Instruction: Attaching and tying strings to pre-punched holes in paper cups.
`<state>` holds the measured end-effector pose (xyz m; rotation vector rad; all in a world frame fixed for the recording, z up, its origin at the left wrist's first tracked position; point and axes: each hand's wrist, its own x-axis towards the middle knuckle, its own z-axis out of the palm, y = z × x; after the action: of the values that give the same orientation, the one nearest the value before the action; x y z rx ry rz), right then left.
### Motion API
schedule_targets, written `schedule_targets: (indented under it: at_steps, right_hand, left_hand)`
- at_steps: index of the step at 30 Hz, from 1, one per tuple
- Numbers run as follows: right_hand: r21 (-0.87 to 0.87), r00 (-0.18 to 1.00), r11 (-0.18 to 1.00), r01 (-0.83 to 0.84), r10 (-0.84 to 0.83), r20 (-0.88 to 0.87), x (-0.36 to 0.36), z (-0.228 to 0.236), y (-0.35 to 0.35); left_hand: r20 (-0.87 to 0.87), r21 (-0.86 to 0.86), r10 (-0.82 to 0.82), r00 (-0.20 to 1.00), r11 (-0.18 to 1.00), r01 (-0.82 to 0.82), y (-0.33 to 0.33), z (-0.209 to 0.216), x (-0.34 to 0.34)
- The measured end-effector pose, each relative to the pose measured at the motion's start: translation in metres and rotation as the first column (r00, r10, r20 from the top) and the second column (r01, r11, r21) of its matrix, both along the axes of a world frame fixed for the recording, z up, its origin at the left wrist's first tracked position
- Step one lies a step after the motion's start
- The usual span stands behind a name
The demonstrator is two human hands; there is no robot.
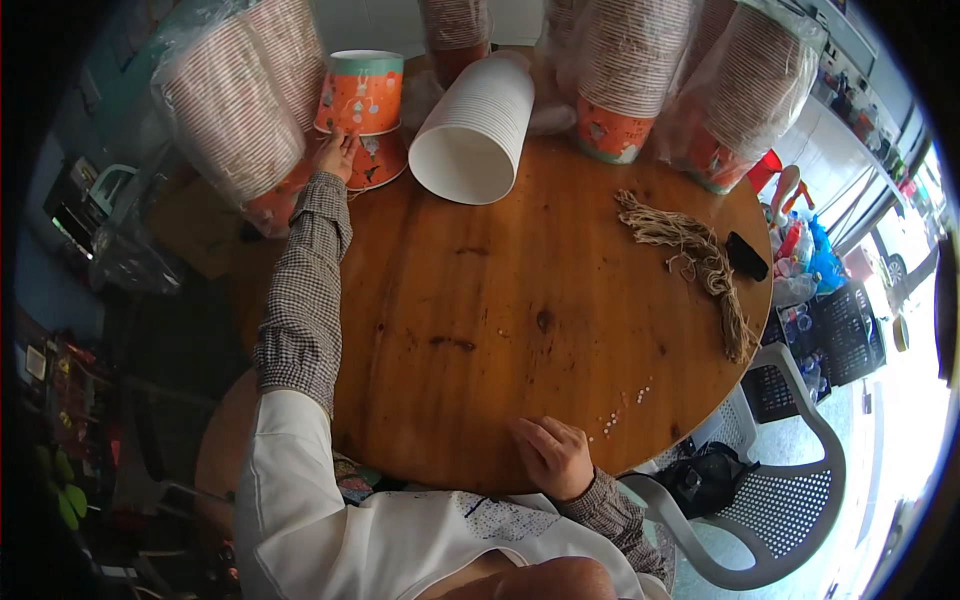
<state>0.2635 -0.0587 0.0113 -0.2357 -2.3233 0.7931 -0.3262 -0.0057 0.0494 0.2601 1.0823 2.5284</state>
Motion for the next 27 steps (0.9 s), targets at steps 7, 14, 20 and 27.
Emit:
schedule_targets:
  at_steps: [7,14,20,27]
  right_hand:
    - [-0.013,0.999,0.999,-0.041,0.041,-0.028,0.001,0.002,-0.005]
    - [-0.026,1.0,1.0,0.015,-0.015,-0.006,0.006,-0.001,-0.005]
    - [-0.083,0.997,0.995,0.049,-0.054,-0.058,0.008,-0.003,-0.009]
    - [-0.351,0.928,0.897,0.268,-0.338,-0.155,0.031,-0.008,0.015]
  left_hand:
    - [0.127,-0.027,0.117,0.985,0.993,-0.115,-0.049,-0.073,-0.013]
    - [0.12,-0.167,-0.011,0.993,0.985,0.031,-0.101,-0.07,0.065]
    - [0.08,-0.135,-0.213,0.974,0.966,0.222,-0.143,-0.064,0.107]
    - [0.129,-0.169,-0.567,0.814,0.796,0.581,-0.131,-0.049,0.208]
